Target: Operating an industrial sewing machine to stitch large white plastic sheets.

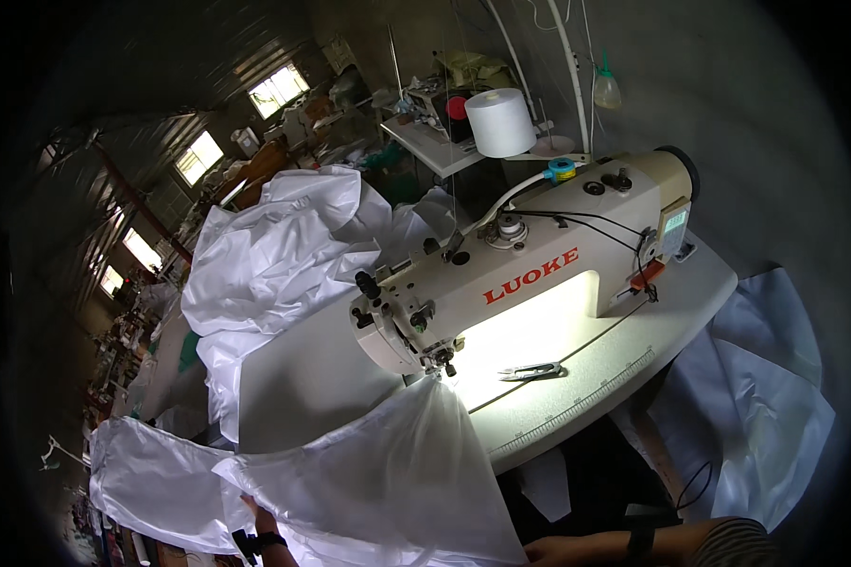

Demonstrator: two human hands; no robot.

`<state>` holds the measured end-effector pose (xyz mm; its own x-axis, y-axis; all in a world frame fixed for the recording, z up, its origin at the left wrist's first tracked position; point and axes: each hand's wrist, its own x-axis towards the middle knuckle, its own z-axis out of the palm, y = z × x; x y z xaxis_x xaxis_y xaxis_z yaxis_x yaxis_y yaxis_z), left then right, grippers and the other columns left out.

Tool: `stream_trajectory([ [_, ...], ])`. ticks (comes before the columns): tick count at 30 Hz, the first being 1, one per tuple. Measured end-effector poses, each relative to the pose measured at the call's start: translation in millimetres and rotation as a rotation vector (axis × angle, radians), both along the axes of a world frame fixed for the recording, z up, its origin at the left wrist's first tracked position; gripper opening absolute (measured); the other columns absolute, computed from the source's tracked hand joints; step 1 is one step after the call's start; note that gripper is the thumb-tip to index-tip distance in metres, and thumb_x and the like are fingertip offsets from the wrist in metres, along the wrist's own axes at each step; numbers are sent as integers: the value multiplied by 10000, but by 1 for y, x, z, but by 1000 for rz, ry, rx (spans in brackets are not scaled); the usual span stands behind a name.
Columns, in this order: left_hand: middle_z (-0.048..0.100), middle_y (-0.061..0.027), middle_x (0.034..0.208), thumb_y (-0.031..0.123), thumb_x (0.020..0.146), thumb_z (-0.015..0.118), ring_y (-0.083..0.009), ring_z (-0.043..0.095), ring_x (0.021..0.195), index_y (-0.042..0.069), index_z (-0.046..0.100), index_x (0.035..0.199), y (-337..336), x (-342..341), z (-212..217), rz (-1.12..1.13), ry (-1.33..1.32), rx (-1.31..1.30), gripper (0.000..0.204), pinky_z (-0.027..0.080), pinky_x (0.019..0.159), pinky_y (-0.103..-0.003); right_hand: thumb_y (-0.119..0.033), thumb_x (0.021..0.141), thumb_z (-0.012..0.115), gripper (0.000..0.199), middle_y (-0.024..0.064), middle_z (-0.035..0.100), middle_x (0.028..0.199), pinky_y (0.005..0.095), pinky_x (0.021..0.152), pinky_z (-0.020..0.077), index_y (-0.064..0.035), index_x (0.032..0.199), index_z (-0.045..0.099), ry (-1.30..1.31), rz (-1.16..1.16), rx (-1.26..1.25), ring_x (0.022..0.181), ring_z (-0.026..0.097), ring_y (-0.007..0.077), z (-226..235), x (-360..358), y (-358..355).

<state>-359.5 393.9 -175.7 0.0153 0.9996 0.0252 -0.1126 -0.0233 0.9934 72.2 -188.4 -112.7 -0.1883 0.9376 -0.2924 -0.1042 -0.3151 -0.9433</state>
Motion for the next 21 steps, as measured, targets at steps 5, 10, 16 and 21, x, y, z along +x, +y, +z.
stream_trajectory([
  [5,26,-212,1609,576,997,287,-331,38,1492,99,232,1540,45,-58,24,46,380,104,725,152,1192,-472,-269,973,604,652,166,432,1450,360,1123,349,24,1470,299,240,-27,-174,1331,439,255,14,11,66],
  [10,189,-187,1591,562,1004,261,-285,146,1477,54,220,1533,60,1,60,-89,880,236,735,186,1176,-477,-300,930,676,514,133,551,1350,324,1045,411,2,1319,530,68,-89,-94,1214,540,199,-33,-14,59],
  [16,423,-174,1459,526,986,359,-280,414,1321,9,402,1436,70,-22,42,-108,492,249,687,322,1098,-412,-343,917,683,410,120,669,1148,319,991,451,-48,1199,652,-151,64,-376,1138,594,177,27,23,-4],
  [21,491,-186,1381,367,969,472,-332,501,1233,-20,458,1372,47,-75,72,-69,350,204,558,387,1057,-389,-373,881,710,468,140,676,1120,333,968,471,-6,1166,656,-289,-263,113,1079,631,239,47,17,29],
])
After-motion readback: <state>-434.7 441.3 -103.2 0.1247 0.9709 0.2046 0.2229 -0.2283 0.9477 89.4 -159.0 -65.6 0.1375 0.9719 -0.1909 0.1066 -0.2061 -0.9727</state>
